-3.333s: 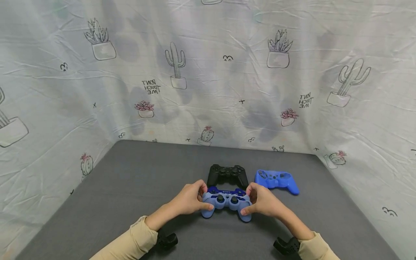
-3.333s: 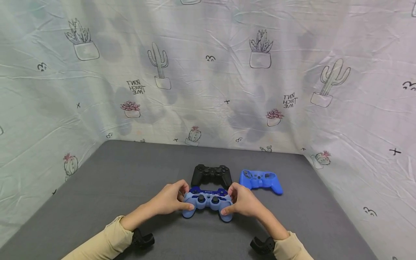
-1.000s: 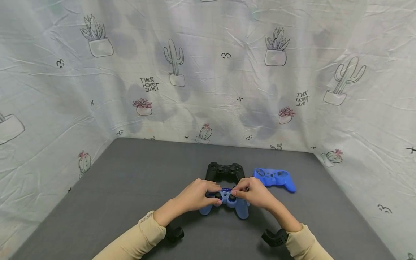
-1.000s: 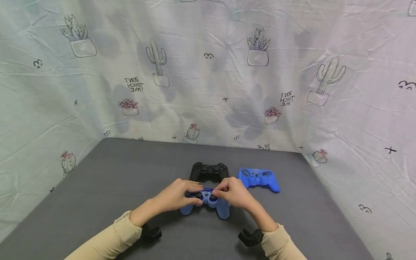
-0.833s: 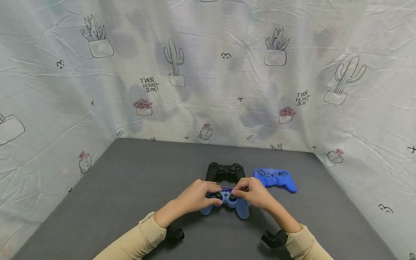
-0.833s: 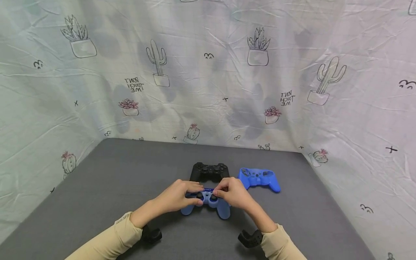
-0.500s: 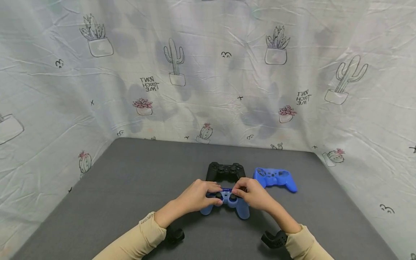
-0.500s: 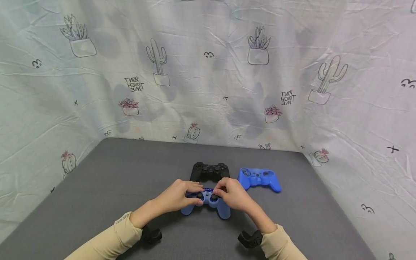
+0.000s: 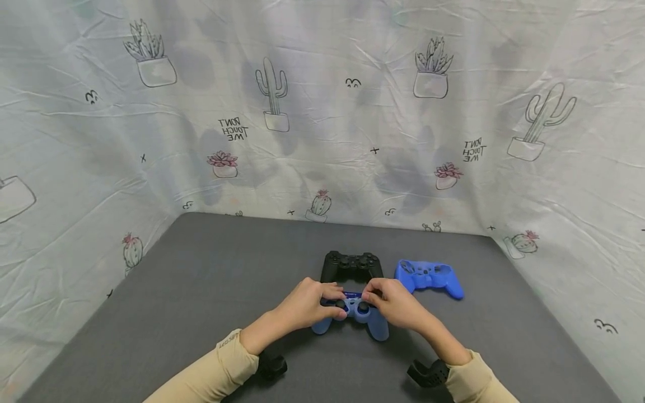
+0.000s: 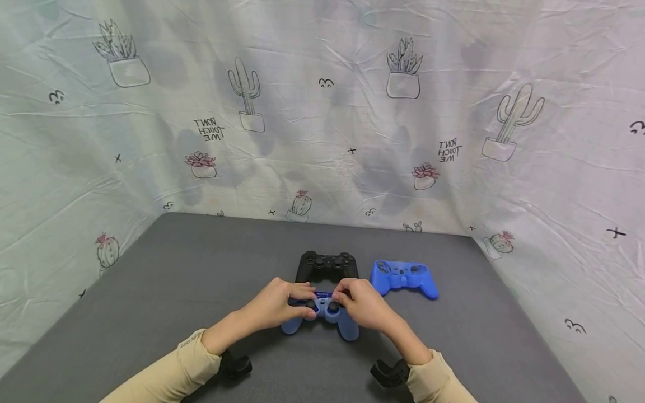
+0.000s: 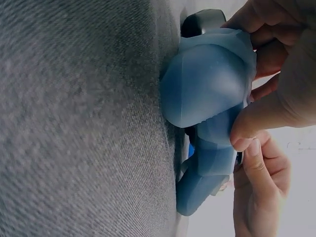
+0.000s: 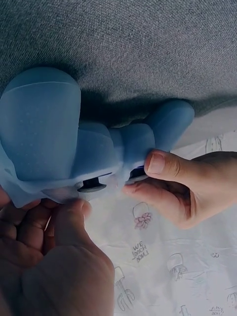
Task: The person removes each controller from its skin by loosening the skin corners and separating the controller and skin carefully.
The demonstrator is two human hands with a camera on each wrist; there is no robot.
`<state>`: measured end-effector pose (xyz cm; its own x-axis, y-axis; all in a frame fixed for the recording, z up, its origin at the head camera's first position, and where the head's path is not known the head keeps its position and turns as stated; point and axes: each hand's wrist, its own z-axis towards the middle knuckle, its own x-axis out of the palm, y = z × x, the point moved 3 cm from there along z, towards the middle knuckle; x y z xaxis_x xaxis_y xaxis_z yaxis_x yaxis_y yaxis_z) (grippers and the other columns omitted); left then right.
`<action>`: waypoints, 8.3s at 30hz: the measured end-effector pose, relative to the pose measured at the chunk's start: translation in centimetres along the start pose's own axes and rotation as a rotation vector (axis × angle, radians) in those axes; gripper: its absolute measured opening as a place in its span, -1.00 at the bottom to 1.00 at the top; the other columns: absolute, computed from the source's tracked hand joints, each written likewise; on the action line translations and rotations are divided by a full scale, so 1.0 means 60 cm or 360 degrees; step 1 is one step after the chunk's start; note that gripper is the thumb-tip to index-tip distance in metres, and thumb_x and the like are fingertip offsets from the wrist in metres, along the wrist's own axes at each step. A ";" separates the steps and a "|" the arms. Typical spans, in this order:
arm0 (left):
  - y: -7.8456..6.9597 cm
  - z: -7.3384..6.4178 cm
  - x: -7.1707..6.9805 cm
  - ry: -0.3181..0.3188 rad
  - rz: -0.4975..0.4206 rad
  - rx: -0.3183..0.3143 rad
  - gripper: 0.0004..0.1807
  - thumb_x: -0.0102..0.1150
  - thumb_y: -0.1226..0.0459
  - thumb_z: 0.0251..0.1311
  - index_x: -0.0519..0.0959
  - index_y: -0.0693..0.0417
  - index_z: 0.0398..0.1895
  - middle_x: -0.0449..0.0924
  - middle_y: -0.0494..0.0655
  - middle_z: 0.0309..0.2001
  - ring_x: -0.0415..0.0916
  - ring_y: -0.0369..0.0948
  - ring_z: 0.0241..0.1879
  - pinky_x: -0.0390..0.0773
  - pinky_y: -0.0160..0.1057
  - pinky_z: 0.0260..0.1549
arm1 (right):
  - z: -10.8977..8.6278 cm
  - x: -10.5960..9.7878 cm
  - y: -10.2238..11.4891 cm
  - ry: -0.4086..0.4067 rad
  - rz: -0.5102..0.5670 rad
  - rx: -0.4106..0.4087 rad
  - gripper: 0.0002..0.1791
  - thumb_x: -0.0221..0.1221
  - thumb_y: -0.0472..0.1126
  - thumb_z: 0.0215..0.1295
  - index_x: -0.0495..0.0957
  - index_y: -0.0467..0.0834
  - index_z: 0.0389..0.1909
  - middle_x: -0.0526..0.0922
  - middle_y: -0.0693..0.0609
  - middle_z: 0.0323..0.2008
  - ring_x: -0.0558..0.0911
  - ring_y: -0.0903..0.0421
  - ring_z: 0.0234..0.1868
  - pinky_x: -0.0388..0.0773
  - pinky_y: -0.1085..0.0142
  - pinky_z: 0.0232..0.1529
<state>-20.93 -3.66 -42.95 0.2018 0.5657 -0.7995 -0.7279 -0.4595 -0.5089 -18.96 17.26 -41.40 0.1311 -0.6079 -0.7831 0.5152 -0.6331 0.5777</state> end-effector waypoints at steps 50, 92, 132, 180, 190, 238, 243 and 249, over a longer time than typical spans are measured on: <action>-0.024 -0.002 -0.003 -0.0022 0.0209 -0.0078 -0.62 0.37 0.08 0.20 0.71 0.05 0.02 0.63 -0.07 0.05 0.50 -0.04 0.15 0.51 -0.07 0.03 | -0.001 -0.017 0.034 -0.0093 -0.0193 -0.0134 -0.68 0.53 -0.13 0.00 0.65 -0.08 -0.23 0.60 0.13 -0.25 0.60 0.11 -0.20 0.56 0.12 -0.18; -0.006 0.003 -0.011 -0.0187 -0.0319 -0.0353 -0.89 0.29 0.21 0.28 0.76 -0.01 -0.25 0.69 -0.12 -0.06 0.53 -0.08 0.10 0.48 0.04 0.05 | 0.004 -0.003 0.012 0.0145 -0.0147 -0.0027 -0.54 0.46 -0.04 0.10 0.69 -0.20 -0.02 0.62 -0.01 0.03 0.56 -0.05 0.08 0.54 0.03 -0.04; -0.019 -0.003 -0.035 0.0253 -0.0260 -0.0042 -0.87 0.26 0.31 0.30 0.78 0.01 -0.33 0.63 -0.06 0.03 0.30 0.00 0.31 0.31 0.02 0.21 | 0.003 0.006 0.023 0.0009 -0.0219 0.0121 -0.61 0.52 -0.09 -0.01 0.75 -0.06 -0.12 0.67 0.14 -0.04 0.58 0.01 0.07 0.52 0.01 0.01; -0.023 -0.044 -0.037 0.0135 0.0304 -0.0092 -0.37 0.71 0.12 -0.35 0.46 -0.09 -0.22 0.37 -0.34 -0.22 0.30 -0.30 -0.19 0.43 -0.31 -0.20 | -0.058 0.006 0.000 -0.0471 0.0167 0.0550 -0.65 0.55 -0.17 -0.05 0.60 -0.07 -0.29 0.54 0.10 -0.21 0.59 0.13 -0.18 0.59 0.24 -0.22; -0.028 -0.049 -0.038 0.0077 0.0275 -0.0087 -0.38 0.73 0.15 -0.38 0.46 -0.08 -0.27 0.38 -0.34 -0.27 0.33 -0.31 -0.22 0.45 -0.31 -0.24 | -0.060 0.005 -0.007 -0.0506 0.0184 0.0379 -0.66 0.56 -0.14 -0.09 0.56 -0.04 -0.41 0.53 0.10 -0.33 0.58 0.15 -0.31 0.59 0.34 -0.34; -0.024 -0.040 -0.046 0.0165 0.0381 -0.0001 -0.47 0.67 0.09 -0.27 0.46 -0.08 -0.32 0.38 -0.37 -0.33 0.39 -0.28 -0.23 0.45 -0.33 -0.30 | -0.059 -0.002 -0.005 -0.0586 0.0082 0.0312 -0.65 0.58 -0.10 -0.13 0.52 0.05 -0.55 0.58 0.20 -0.48 0.59 0.22 -0.43 0.58 0.34 -0.44; -0.030 -0.045 -0.044 0.0171 0.0520 0.0057 -0.52 0.64 0.08 -0.22 0.51 -0.05 -0.30 0.45 -0.33 -0.34 0.46 -0.24 -0.22 0.50 -0.23 -0.23 | -0.059 -0.002 -0.006 -0.0587 0.0061 0.0323 -0.65 0.59 -0.10 -0.16 0.53 0.08 -0.56 0.58 0.26 -0.52 0.60 0.24 -0.47 0.57 0.35 -0.46; -0.030 -0.047 -0.039 0.0153 0.0567 0.0089 -0.53 0.64 0.09 -0.22 0.52 -0.05 -0.31 0.47 -0.32 -0.34 0.48 -0.24 -0.24 0.51 -0.20 -0.21 | -0.060 -0.002 -0.008 -0.0516 0.0049 0.0283 -0.66 0.56 0.00 -0.10 0.54 0.03 -0.53 0.58 0.24 -0.50 0.60 0.26 -0.47 0.57 0.36 -0.47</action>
<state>-18.26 -6.11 -41.05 -0.0119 0.3091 -0.9510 -0.7979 -0.5761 -0.1773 -16.19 19.38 -42.43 -0.1454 -0.7299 -0.6679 0.3559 -0.6684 0.6531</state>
